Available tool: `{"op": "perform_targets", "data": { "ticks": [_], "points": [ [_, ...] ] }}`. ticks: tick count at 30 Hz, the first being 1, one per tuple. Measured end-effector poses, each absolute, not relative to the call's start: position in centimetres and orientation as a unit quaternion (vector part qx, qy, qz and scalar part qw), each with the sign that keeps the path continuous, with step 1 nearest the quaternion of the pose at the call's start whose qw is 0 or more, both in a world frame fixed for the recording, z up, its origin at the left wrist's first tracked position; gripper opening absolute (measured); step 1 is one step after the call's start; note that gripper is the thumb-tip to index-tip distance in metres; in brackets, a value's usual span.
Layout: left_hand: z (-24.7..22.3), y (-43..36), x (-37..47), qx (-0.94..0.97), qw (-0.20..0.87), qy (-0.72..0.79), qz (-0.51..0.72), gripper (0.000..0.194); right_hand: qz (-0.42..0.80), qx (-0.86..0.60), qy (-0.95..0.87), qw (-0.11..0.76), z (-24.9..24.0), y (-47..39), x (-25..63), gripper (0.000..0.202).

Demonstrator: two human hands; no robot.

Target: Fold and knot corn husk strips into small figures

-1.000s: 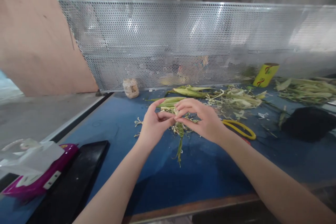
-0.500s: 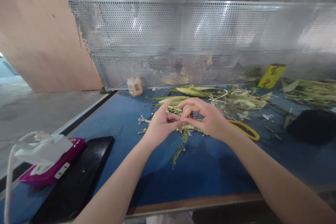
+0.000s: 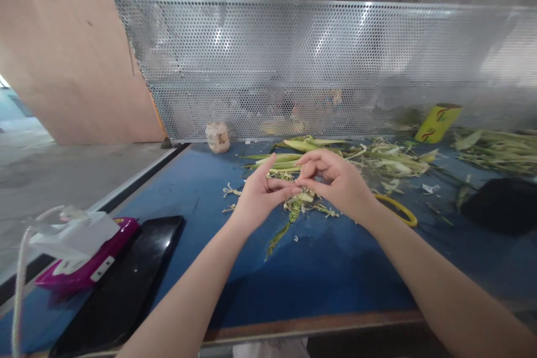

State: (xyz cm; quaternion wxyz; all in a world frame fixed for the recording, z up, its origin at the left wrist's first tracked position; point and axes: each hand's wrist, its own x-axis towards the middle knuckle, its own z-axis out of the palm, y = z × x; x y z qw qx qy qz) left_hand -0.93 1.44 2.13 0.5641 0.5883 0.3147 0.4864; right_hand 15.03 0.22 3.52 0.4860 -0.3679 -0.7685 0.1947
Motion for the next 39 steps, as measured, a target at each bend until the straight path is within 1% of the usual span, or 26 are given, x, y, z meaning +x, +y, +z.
{"op": "perform_targets", "data": {
  "ticks": [5, 10, 13, 17, 20, 22, 25, 30, 34, 39],
  "points": [
    [2.1, 1.4, -1.0, 0.599, 0.562, 0.312, 0.477, 0.097, 0.220, -0.378, -0.753, 0.492, 3.5, 0.3, 15.1, 0.022],
    [1.6, 1.5, -0.8, 0.592, 0.577, 0.296, 0.478, 0.109, 0.163, -0.394, -0.792, 0.437, 3.7, 0.1, 15.2, 0.026],
    [1.2, 1.7, -0.7, 0.590, 0.561, 0.291, 0.503, 0.117, 0.167, -0.397, -0.802, 0.414, 3.6, 0.0, 15.1, 0.026],
    [1.0, 1.7, -0.7, 0.626, 0.531, 0.284, 0.496, 0.117, 0.227, -0.393, -0.795, 0.403, 3.6, 0.1, 15.0, 0.027],
    [1.0, 1.4, -0.6, 0.681, 0.456, 0.287, 0.496, 0.116, 0.281, -0.390, -0.782, 0.397, 3.9, 0.5, 15.2, 0.029],
    [1.1, 1.1, -0.5, 0.713, 0.398, 0.281, 0.504, 0.114, 0.340, -0.391, -0.766, 0.381, 4.3, 0.8, 15.5, 0.031],
    [1.1, 0.9, -0.3, 0.730, 0.349, 0.259, 0.528, 0.114, 0.447, -0.400, -0.716, 0.357, 4.8, 1.1, 15.9, 0.036],
    [1.0, 0.8, -0.2, 0.740, 0.294, 0.245, 0.553, 0.109, 0.530, -0.420, -0.635, 0.372, 4.7, 1.5, 16.2, 0.036],
    [1.2, 0.6, -0.3, 0.755, 0.287, 0.262, 0.529, 0.103, 0.569, -0.415, -0.590, 0.395, 4.4, 1.8, 16.2, 0.036],
    [1.6, 0.0, -0.3, 0.705, 0.360, 0.287, 0.539, 0.103, 0.599, -0.422, -0.533, 0.422, 4.2, 2.0, 16.0, 0.029]
  ]
}}
